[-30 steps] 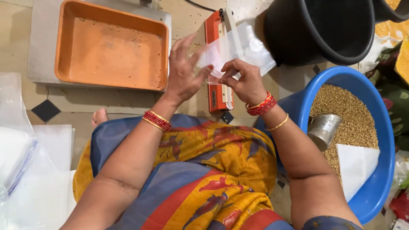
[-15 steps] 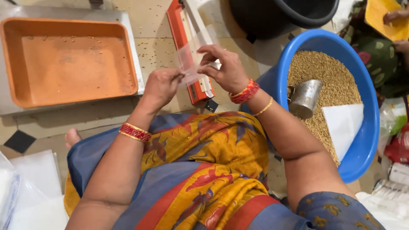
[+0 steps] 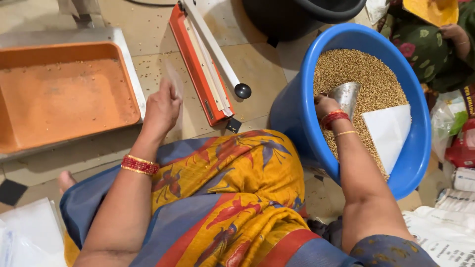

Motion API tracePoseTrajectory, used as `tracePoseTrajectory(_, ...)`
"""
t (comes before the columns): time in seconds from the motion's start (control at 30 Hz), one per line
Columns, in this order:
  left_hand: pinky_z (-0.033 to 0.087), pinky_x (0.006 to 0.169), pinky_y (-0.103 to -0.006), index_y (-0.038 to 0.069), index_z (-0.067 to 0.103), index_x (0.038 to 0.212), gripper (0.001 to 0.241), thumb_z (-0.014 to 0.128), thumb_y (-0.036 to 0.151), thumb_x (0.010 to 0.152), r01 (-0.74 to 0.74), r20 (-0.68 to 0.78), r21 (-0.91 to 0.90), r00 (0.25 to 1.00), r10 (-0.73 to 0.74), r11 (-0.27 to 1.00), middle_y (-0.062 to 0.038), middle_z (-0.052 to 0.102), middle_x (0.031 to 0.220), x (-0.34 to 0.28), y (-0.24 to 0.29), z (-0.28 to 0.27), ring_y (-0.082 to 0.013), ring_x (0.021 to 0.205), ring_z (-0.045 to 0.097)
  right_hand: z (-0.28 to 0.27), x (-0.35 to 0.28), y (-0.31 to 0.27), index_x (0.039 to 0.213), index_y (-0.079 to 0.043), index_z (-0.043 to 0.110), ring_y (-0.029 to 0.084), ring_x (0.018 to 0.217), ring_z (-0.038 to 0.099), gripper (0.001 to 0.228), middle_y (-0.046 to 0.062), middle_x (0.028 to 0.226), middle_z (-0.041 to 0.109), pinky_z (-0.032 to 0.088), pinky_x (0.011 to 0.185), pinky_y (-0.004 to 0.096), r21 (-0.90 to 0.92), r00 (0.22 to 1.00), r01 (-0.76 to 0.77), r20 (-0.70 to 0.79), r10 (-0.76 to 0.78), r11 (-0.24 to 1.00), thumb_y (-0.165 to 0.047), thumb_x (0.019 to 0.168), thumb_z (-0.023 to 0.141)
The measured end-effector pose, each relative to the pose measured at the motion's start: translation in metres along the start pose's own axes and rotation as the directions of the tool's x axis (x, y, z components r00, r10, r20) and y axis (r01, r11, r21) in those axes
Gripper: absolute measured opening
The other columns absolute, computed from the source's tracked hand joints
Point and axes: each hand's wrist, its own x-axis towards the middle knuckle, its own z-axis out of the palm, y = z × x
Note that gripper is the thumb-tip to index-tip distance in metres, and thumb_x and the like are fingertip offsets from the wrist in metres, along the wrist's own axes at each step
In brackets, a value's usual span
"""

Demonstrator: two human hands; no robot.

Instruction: Packaging grains into plastic bags using a scoop and a heat sealer.

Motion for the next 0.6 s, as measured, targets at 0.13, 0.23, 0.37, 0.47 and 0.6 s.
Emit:
tracePoseTrajectory(0.13, 0.054, 0.080, -0.0493, 0.000, 0.060, 0.104, 0.016, 0.061, -0.001, 0.088, -0.039, 0.112, 0.066, 0.993, 0.031, 0.997, -0.021, 0.068, 0.090, -0.006, -0.011, -0.001, -0.0431, 0.089, 0.068, 0.043, 0.063, 0.061, 0.127, -0.010, 0.067, 0.027, 0.116, 0.064, 0.034, 0.011, 0.124, 0.065, 0.051, 0.098, 0.038, -0.473, 0.942, 0.191, 0.336, -0.024, 0.860, -0.029, 0.106, 0.050)
tracePoseTrajectory(0.23, 0.053, 0.089, -0.0475, 0.002, 0.069, 0.109, 0.028, 0.058, -0.005, 0.084, -0.090, 0.174, 0.163, 0.983, 0.061, 0.983, -0.022, 0.069, 0.101, -0.005, -0.022, 0.002, -0.0418, 0.099, 0.067, 0.043, 0.046, 0.077, 0.121, -0.010, 0.072, 0.027, 0.120, 0.063, 0.035, 0.011, 0.129, 0.066, 0.055, 0.096, 0.038, -0.740, 0.924, 0.358, 0.367, -0.105, 0.570, -0.033, 0.103, 0.052)
tracePoseTrajectory(0.37, 0.051, 0.093, -0.0481, -0.001, 0.069, 0.116, 0.037, 0.064, -0.002, 0.080, -0.065, 0.193, 0.207, 0.981, 0.024, 0.976, -0.025, 0.065, 0.115, -0.006, 0.003, -0.005, -0.0441, 0.107, 0.063, -0.021, -0.009, 0.014, 0.120, -0.002, 0.074, 0.036, 0.118, 0.066, 0.052, 0.020, 0.128, 0.069, 0.053, 0.099, 0.044, -0.419, 0.971, -0.141, 0.116, 0.207, 0.897, -0.047, 0.096, 0.065)
tracePoseTrajectory(0.47, 0.050, 0.092, -0.0493, -0.004, 0.068, 0.119, 0.042, 0.060, -0.006, 0.078, -0.065, 0.167, 0.163, 0.985, 0.037, 0.985, -0.027, 0.062, 0.121, -0.007, 0.006, -0.005, -0.0464, 0.107, 0.061, 0.023, 0.020, 0.040, 0.119, -0.005, 0.077, 0.036, 0.118, 0.069, 0.038, 0.020, 0.129, 0.072, 0.057, 0.097, 0.046, -0.534, 0.989, -0.019, 0.113, 0.094, 0.845, -0.032, 0.100, 0.059)
tracePoseTrajectory(0.6, 0.049, 0.097, -0.0495, -0.003, 0.069, 0.120, 0.044, 0.057, -0.008, 0.077, -0.042, 0.202, 0.247, 0.979, -0.009, 0.968, -0.028, 0.061, 0.123, -0.006, -0.005, -0.005, -0.0469, 0.109, 0.062, 0.049, 0.042, 0.057, 0.119, -0.004, 0.076, 0.037, 0.118, 0.068, 0.034, 0.020, 0.130, 0.070, 0.056, 0.096, 0.048, -0.477, 0.959, 0.121, 0.284, 0.022, 0.870, -0.022, 0.095, 0.060)
